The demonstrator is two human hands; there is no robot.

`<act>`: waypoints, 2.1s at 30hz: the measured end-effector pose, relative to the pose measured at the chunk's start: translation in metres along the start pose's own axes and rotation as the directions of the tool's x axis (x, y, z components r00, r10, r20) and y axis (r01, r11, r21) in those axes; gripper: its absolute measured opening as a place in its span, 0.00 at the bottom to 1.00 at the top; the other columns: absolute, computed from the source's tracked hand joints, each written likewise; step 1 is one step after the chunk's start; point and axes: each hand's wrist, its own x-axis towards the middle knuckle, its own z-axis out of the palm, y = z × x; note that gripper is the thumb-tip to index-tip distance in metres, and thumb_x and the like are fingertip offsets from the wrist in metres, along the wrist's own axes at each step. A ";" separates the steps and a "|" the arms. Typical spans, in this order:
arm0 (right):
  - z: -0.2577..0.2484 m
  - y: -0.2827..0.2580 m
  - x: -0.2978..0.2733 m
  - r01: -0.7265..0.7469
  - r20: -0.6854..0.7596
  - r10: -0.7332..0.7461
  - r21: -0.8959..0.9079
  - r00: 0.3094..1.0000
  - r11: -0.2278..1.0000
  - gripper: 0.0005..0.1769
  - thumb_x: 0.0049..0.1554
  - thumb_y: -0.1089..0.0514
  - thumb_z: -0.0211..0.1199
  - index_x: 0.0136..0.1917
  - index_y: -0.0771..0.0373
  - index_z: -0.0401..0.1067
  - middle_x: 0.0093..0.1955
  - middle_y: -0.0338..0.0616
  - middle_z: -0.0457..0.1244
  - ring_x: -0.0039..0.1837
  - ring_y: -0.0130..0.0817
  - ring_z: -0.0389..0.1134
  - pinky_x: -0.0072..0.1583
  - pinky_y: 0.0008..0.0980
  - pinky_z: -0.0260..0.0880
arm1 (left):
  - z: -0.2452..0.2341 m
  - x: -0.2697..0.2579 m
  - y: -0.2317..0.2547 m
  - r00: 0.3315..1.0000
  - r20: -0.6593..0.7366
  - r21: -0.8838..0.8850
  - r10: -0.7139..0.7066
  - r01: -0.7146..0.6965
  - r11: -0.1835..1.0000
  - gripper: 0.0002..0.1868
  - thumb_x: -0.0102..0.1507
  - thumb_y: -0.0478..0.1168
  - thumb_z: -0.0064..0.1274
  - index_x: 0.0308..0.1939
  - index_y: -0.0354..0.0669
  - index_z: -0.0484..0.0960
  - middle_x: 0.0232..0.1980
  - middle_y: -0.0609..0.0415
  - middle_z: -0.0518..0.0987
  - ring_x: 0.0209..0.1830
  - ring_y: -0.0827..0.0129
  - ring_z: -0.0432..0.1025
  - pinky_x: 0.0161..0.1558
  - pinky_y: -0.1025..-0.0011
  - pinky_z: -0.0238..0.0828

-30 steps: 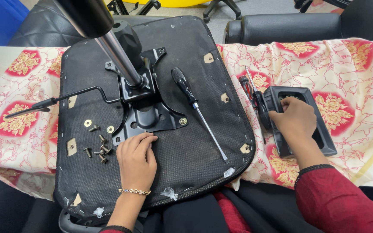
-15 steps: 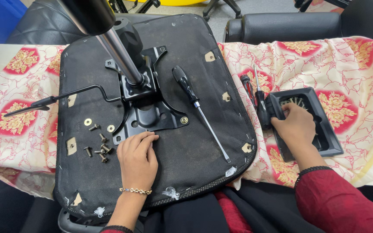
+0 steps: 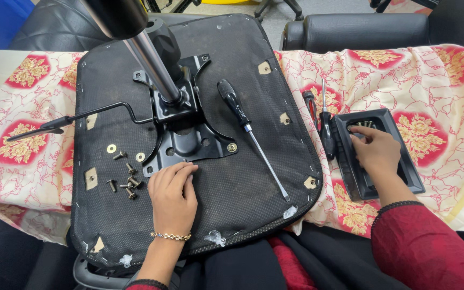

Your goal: The person uses a screwdriver to fasten screws into the underside of an office chair seat, securing the seat to its central gas-lift column. They repeatedly pick up screws and washers, align them with holes in the metal bracket, and tighten them with the screwdriver.

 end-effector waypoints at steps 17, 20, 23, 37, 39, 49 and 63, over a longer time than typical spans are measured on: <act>0.015 0.013 0.006 0.249 -0.188 -0.323 -0.335 0.928 0.909 0.07 0.56 0.53 0.71 0.49 0.53 0.83 0.50 0.44 0.70 0.49 0.48 0.71 0.52 0.45 0.70 | 0.004 -0.005 -0.002 0.980 -0.067 0.281 -0.186 0.197 0.939 0.10 0.60 0.45 0.59 0.45 0.54 0.86 0.47 0.65 0.82 0.53 0.66 0.70 0.63 0.56 0.52; 0.016 0.018 0.009 0.288 -0.189 -0.365 -0.341 0.912 0.895 0.08 0.59 0.55 0.69 0.52 0.54 0.82 0.50 0.45 0.70 0.51 0.49 0.71 0.53 0.46 0.70 | 0.004 -0.005 -0.003 0.982 -0.075 0.268 -0.171 0.185 0.946 0.09 0.61 0.45 0.60 0.44 0.54 0.86 0.47 0.67 0.82 0.52 0.67 0.70 0.63 0.56 0.51; 0.019 0.021 0.012 0.326 -0.209 -0.429 -0.395 0.879 0.859 0.08 0.61 0.55 0.67 0.53 0.54 0.83 0.51 0.48 0.69 0.51 0.50 0.71 0.53 0.47 0.70 | 0.002 -0.007 -0.003 0.985 -0.073 0.247 -0.155 0.169 0.954 0.07 0.62 0.45 0.59 0.43 0.56 0.87 0.46 0.68 0.82 0.51 0.67 0.70 0.63 0.57 0.51; 0.016 0.023 0.019 0.328 -0.124 -0.386 -0.330 0.914 0.885 0.12 0.57 0.55 0.69 0.55 0.54 0.82 0.44 0.47 0.70 0.46 0.47 0.72 0.51 0.45 0.71 | 0.004 -0.009 -0.005 0.985 -0.093 0.233 -0.147 0.165 0.958 0.08 0.65 0.41 0.55 0.44 0.57 0.87 0.47 0.67 0.80 0.49 0.67 0.70 0.62 0.55 0.51; 0.017 0.028 0.022 0.382 -0.144 -0.448 -0.335 0.883 0.861 0.10 0.57 0.56 0.69 0.54 0.52 0.83 0.45 0.47 0.70 0.47 0.47 0.71 0.52 0.44 0.71 | 0.005 -0.010 -0.006 0.986 -0.098 0.239 -0.138 0.158 0.958 0.08 0.65 0.40 0.55 0.45 0.57 0.87 0.47 0.66 0.80 0.50 0.67 0.70 0.63 0.55 0.51; 0.020 0.029 0.035 0.392 -0.194 -0.441 -0.244 0.876 0.887 0.06 0.55 0.58 0.71 0.45 0.59 0.79 0.42 0.45 0.70 0.47 0.44 0.72 0.53 0.43 0.71 | 0.007 -0.011 -0.008 0.977 -0.158 0.178 -0.142 0.170 0.969 0.06 0.69 0.43 0.54 0.47 0.54 0.85 0.47 0.62 0.79 0.52 0.67 0.70 0.63 0.58 0.53; 0.027 -0.149 -0.070 0.483 -0.081 -0.510 0.478 0.856 0.734 0.10 0.59 0.64 0.65 0.55 0.65 0.79 0.42 0.39 0.71 0.45 0.22 0.73 0.50 0.23 0.73 | -0.003 -0.006 0.003 0.990 -0.136 -0.038 -0.039 0.034 0.999 0.07 0.63 0.34 0.59 0.45 0.46 0.86 0.44 0.59 0.82 0.43 0.66 0.74 0.54 0.65 0.65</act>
